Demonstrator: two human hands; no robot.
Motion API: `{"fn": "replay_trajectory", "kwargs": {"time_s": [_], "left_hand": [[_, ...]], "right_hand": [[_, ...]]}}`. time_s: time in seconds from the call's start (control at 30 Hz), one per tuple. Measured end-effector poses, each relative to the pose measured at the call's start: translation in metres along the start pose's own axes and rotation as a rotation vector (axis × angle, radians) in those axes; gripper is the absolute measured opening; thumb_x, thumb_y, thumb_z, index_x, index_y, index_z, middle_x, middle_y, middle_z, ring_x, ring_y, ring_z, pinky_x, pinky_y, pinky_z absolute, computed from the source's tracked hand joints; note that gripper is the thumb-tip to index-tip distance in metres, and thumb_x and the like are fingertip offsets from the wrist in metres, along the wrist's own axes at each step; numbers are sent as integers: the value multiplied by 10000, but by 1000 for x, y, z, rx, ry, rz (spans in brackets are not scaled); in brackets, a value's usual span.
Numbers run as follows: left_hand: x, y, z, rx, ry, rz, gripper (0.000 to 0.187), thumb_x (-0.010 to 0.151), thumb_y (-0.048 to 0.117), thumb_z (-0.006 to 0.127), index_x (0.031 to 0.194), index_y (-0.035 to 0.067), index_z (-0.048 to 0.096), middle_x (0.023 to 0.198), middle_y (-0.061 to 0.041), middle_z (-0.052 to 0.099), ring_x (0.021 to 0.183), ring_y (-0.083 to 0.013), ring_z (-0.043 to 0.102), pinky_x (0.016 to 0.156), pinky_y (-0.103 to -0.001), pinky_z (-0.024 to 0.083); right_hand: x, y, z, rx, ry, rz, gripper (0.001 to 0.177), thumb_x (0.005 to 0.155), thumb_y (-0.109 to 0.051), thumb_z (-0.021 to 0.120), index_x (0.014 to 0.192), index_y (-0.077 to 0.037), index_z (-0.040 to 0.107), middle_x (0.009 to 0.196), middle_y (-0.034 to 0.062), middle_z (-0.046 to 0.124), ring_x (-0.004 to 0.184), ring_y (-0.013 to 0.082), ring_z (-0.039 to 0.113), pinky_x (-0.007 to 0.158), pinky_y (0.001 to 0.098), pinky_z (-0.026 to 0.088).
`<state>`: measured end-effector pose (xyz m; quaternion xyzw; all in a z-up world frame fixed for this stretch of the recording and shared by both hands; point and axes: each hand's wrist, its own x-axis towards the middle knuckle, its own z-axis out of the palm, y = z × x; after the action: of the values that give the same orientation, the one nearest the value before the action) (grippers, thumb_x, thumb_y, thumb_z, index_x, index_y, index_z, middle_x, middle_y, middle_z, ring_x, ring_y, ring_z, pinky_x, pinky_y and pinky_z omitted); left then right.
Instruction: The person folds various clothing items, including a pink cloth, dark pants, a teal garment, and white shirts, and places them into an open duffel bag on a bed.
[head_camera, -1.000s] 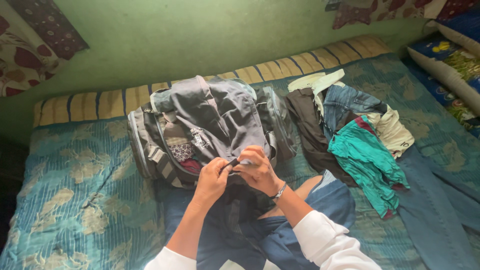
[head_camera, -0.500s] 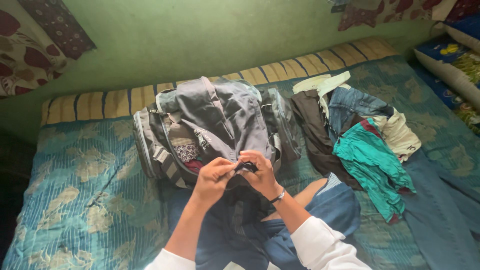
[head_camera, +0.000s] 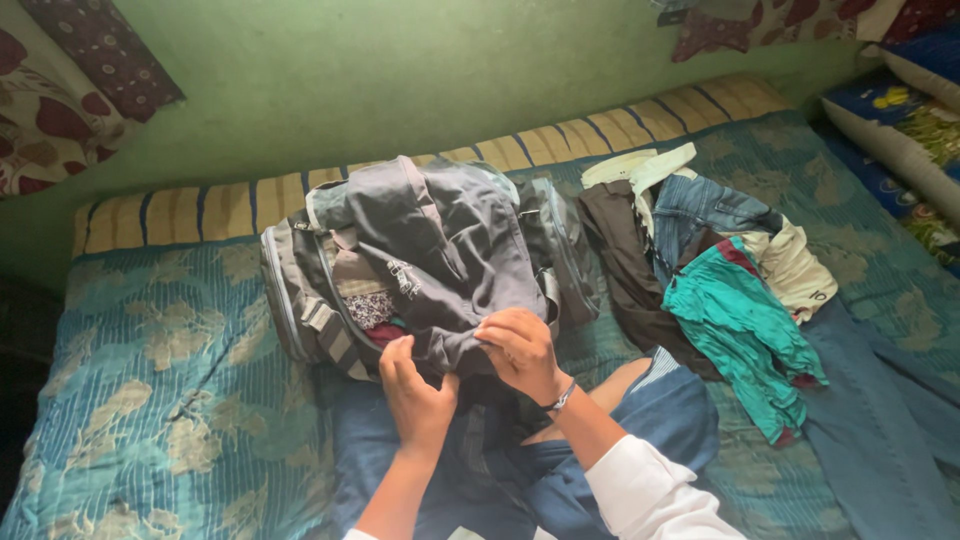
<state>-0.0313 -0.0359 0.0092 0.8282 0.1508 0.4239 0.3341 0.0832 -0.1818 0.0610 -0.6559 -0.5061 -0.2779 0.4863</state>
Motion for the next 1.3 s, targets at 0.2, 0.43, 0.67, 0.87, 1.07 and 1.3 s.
{"fn": "replay_trajectory", "kwargs": {"time_s": [0.2,0.43,0.67,0.87,1.07,1.3], "left_hand": [[-56,-91,57,-818,-168,-907,333,908,39,566,1236,3,524,1158,-117,660,1024,-256,692,880,-489,613],[-87,-115,48,-1394,-89,-1132,347,780,-126,514,1074,57,532,1082,-127,686,990,-273,707,942,-518,598],[-78,-86,46,-1174,-219,-1118,422,823,-12,656,1213,134,589,1081,-13,689,1002,-179,656,864,-420,530],[-87,-86,77,-1073,-65,-582,462,861,-63,736,1282,19,564,1249,-65,641,1178,-161,615,1015,-320,526],[-62,-87,98,-1074,48,-886,459,916,34,652,1346,126,519,1253,-25,615,1150,-139,609,956,-308,541],[-45,-54,25,-1396,72,-879,285,1006,133,540,1264,26,596,1172,-124,670,1051,-251,667,879,-391,543]], "right_hand": [[-21,2,4,-151,-97,-221,184,812,-49,779,987,-90,737,1051,22,692,1034,237,663,949,445,504],[-77,24,19,-337,-257,-234,158,791,-71,792,937,-116,752,999,5,660,975,192,629,949,427,445],[-102,16,41,-333,-103,54,183,752,-57,783,914,-127,736,951,0,676,897,186,641,889,422,431],[-101,5,44,-122,161,172,264,730,49,765,954,-82,718,975,72,694,900,272,659,817,391,525],[-72,5,34,60,140,351,233,764,54,760,968,-54,735,986,80,715,848,239,717,728,329,571],[-25,-10,3,-294,-39,-340,219,757,-48,756,975,-63,749,974,37,685,854,216,659,868,430,493]]}}
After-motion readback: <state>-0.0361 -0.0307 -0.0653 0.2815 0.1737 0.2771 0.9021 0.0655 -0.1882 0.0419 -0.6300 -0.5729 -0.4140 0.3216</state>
